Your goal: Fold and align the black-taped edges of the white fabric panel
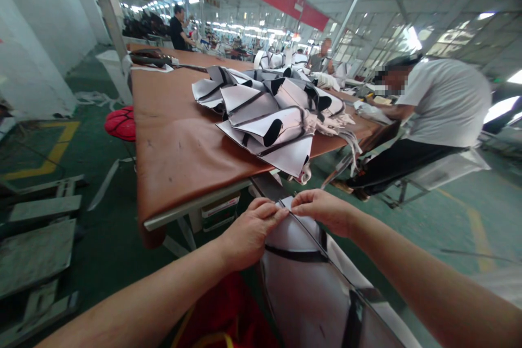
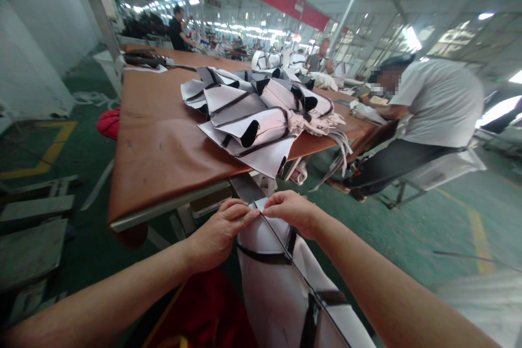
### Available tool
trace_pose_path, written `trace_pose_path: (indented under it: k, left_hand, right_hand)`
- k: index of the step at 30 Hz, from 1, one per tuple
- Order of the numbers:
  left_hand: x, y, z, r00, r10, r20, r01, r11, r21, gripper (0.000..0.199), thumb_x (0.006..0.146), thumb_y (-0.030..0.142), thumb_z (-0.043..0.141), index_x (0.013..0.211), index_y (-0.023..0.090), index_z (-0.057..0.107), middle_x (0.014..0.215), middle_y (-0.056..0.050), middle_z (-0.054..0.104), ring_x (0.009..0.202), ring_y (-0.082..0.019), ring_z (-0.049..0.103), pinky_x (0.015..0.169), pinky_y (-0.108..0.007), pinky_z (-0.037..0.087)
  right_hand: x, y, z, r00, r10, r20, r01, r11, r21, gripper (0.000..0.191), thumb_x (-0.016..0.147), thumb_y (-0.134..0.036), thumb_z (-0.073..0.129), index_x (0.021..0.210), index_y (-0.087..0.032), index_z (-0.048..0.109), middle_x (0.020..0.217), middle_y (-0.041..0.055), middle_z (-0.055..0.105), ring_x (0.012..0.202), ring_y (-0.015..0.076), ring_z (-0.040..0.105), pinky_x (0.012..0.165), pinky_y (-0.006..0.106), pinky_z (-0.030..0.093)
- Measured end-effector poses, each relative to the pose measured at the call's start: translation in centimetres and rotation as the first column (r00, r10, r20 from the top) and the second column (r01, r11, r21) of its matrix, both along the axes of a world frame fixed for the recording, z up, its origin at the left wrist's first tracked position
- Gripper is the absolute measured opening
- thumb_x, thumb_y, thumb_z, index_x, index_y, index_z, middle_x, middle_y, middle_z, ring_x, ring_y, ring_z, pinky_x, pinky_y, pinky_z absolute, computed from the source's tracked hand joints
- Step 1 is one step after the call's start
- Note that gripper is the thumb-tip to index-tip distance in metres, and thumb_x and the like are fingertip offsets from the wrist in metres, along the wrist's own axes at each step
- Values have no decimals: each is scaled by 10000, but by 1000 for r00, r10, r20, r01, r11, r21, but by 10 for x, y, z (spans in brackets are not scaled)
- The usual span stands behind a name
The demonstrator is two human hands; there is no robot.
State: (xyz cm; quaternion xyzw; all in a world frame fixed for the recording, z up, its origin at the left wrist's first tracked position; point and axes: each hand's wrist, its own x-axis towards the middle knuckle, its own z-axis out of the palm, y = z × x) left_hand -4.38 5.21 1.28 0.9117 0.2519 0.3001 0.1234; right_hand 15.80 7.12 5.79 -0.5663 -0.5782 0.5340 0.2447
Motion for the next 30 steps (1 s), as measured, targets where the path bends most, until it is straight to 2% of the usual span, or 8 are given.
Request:
trace_pose_path:
  k: [6,12,15,18,20,23,26,30]
  left_hand:
    - [0,0,-5,998,3,56,-3,1000,5,687,706,15,417,1338,282,370,1153,-41,517,1110,-206,377,996,-403,355]
    - [0,0,-6,999,9,46,-9,1000,13,648,693,-6,425,1288,248,430,1186,-43,510,1116,-203,376,1013,-396,339]
    - [-1,-2,-5,999,16,38,-16,1000,12,638,682,-13,422,1271,231,442,1194,-50,497,1118,-206,371,1011,-395,339]
    - [-2,-4,-7,998,38,42,-38,999,10,633,648,-9,436,1242,208,460,1212,-63,473,1136,-218,361,1015,-402,336]
    - [-2,-4,-8,996,55,69,-55,998,3,618,636,-7,436,1222,187,459,1229,-78,459,1142,-217,367,1015,-403,339]
    - [1,-3,-8,990,66,128,-67,998,2,593,640,2,428,1212,159,426,1278,-100,445,1153,-208,383,1014,-406,342]
    - [3,-1,-5,994,100,41,-102,994,34,599,655,32,456,1242,134,404,1304,-103,450,1151,-219,391,1004,-393,353]
    - [4,-1,-1,969,193,-156,-170,974,148,516,741,77,468,1252,142,432,1316,-64,466,1146,-215,398,993,-371,336]
  right_hand:
    - [-2,3,-6,995,-22,93,15,996,83,314,531,-424,693,624,-152,566,570,-25,489,593,116,411,580,260,315]
    - [-6,5,-5,982,-43,183,31,997,67,148,559,-274,616,629,-156,561,579,-18,505,584,114,420,565,251,319]
    - [-15,5,-1,909,-88,407,25,987,158,106,589,-252,592,585,-173,521,546,-16,485,578,124,430,541,253,303]
    - [-24,7,-1,777,-163,608,-4,965,263,217,639,-344,589,555,-190,461,537,-6,479,573,138,441,521,263,290]
    - [-27,10,-3,739,-186,647,-10,958,287,267,660,-411,583,583,-195,446,571,5,503,583,146,452,514,266,290]
    - [-29,13,-6,727,-199,657,-6,955,296,254,688,-414,567,640,-191,455,638,25,542,617,157,481,523,265,302]
    - [-28,12,-6,724,-196,662,-2,958,286,222,720,-389,553,726,-178,484,709,39,564,678,171,512,559,263,332]
    - [-22,2,-1,771,-166,615,52,979,199,377,697,-407,628,943,-147,511,888,74,581,828,200,538,652,266,391]
